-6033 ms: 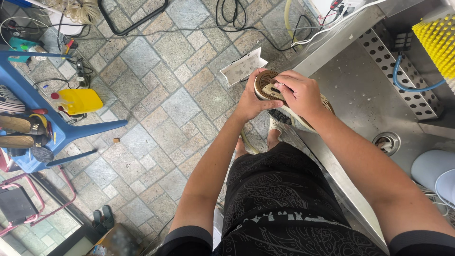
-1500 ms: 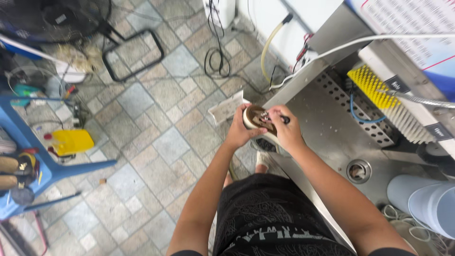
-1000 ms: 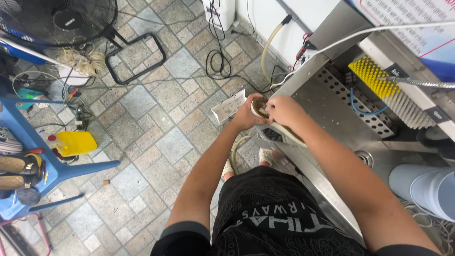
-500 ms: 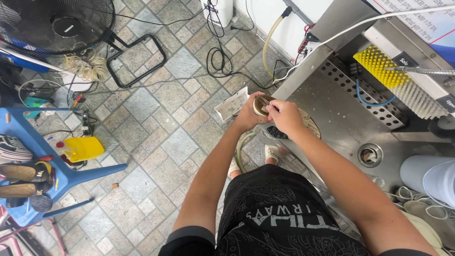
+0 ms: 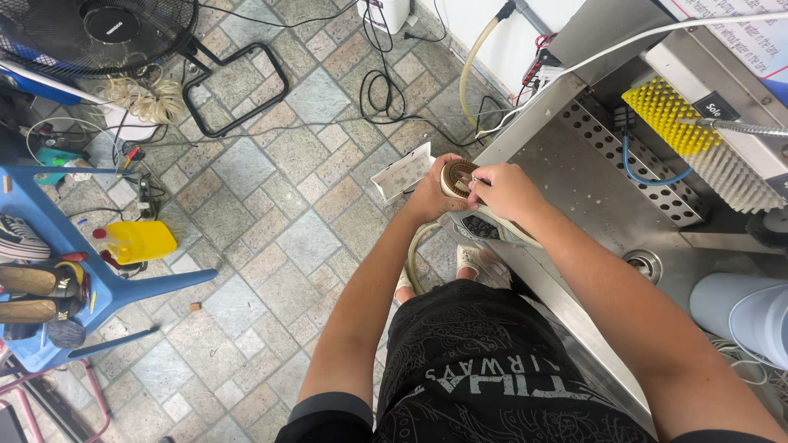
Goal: The person uses a small metal tool to scrape debris from the sole of a brown slip-on shoe. They then use a handheld electric sprayer to apply liquid to the sole.
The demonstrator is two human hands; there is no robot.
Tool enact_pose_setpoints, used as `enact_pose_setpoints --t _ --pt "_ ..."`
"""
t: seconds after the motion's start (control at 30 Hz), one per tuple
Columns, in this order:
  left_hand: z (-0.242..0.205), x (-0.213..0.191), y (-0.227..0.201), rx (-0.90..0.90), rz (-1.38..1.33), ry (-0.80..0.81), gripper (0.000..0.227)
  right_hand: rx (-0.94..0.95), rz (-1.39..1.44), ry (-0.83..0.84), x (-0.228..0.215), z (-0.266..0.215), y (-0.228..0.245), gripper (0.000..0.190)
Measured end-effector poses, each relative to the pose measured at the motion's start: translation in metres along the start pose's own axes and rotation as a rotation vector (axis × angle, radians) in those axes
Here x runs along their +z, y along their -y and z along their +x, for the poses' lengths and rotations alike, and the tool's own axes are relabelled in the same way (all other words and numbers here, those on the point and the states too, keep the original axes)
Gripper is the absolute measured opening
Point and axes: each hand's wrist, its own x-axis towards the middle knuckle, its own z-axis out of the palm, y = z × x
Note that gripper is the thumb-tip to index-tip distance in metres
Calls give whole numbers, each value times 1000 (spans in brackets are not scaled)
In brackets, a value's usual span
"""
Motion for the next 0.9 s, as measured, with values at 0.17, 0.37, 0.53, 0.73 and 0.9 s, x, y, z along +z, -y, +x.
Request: enact_pose_setpoints --t 0.17,0.37,0.53,0.73,0.9 --pt "1 -2 -4 -6 94 -20 105 16 22 -12 5 5 0 19" --pt "2 -3 10 20 93 -43 102 22 195 -95 23 -8 -2 19" --pt "1 -3 17 45 77 -35 100 -55 112 -222 35 -11 -4 19" --pt "-4 -2 3 8 25 -35 103 44 181 -270 39 3 0 23" --pt "-3 0 -5 -58 -121 12 107 -41 120 -135 13 -7 -1 21"
